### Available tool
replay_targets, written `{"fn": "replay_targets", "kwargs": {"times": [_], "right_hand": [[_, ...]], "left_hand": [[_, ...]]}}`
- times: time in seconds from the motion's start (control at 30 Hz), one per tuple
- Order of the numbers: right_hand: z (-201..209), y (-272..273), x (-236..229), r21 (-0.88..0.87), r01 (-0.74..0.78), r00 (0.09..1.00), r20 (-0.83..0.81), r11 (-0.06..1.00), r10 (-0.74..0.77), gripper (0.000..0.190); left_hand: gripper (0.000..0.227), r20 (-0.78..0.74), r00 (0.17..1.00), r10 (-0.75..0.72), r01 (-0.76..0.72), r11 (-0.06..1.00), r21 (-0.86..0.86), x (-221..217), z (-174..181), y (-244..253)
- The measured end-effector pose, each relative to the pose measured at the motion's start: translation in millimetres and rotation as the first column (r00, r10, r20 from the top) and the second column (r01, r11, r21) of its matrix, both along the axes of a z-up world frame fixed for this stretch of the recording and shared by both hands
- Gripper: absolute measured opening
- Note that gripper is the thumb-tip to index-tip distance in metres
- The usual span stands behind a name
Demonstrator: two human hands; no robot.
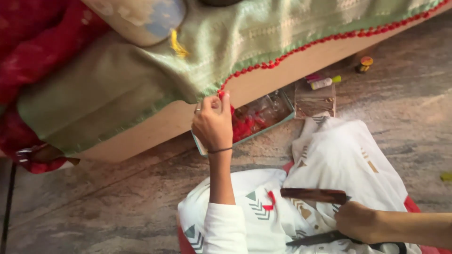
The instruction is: Manually attaching a red pom-pom border to a green saree fabric and trimming excess thread.
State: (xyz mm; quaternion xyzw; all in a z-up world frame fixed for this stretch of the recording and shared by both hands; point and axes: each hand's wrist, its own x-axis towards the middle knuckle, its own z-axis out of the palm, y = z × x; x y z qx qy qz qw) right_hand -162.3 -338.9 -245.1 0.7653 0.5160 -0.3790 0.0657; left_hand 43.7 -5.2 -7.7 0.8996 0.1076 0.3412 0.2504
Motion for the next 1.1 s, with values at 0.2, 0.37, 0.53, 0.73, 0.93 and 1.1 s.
{"fn": "replay_targets", "kwargs": {"times": [0.2,0.37,0.53,0.73,0.93,1.1], "right_hand": [[58,-2,8,-0.178,-0.074,0.981,-0.190,0.981,0.039,0.023],[61,-26,22,-0.179,0.163,0.920,-0.327,0.970,-0.215,0.023],[68,-42,44,-0.013,0.231,0.948,-0.224,0.973,-0.228,0.027],[159,-12,102,-0.065,0.573,0.765,-0.314,0.817,-0.562,0.045],[190,7,126,0.090,0.941,0.290,-0.708,0.325,-0.644,0.053],[221,32,134,0.083,0.930,0.285,-0.776,0.357,-0.563,0.058]], "left_hand": [[0.015,0.163,0.982,-0.095,0.137,0.953,-0.269,7,-37,14],[0.013,0.186,0.974,-0.132,0.185,0.936,-0.301,0,-23,13],[0.016,0.243,0.928,-0.282,0.371,0.651,-0.662,-7,-45,23],[0.016,0.225,0.910,-0.347,0.300,0.177,-0.938,-20,-65,44],[0.016,0.368,0.878,-0.305,0.307,-0.229,-0.924,-23,-51,42],[0.010,0.481,0.834,-0.271,0.415,-0.269,-0.869,-22,-59,37]]}}
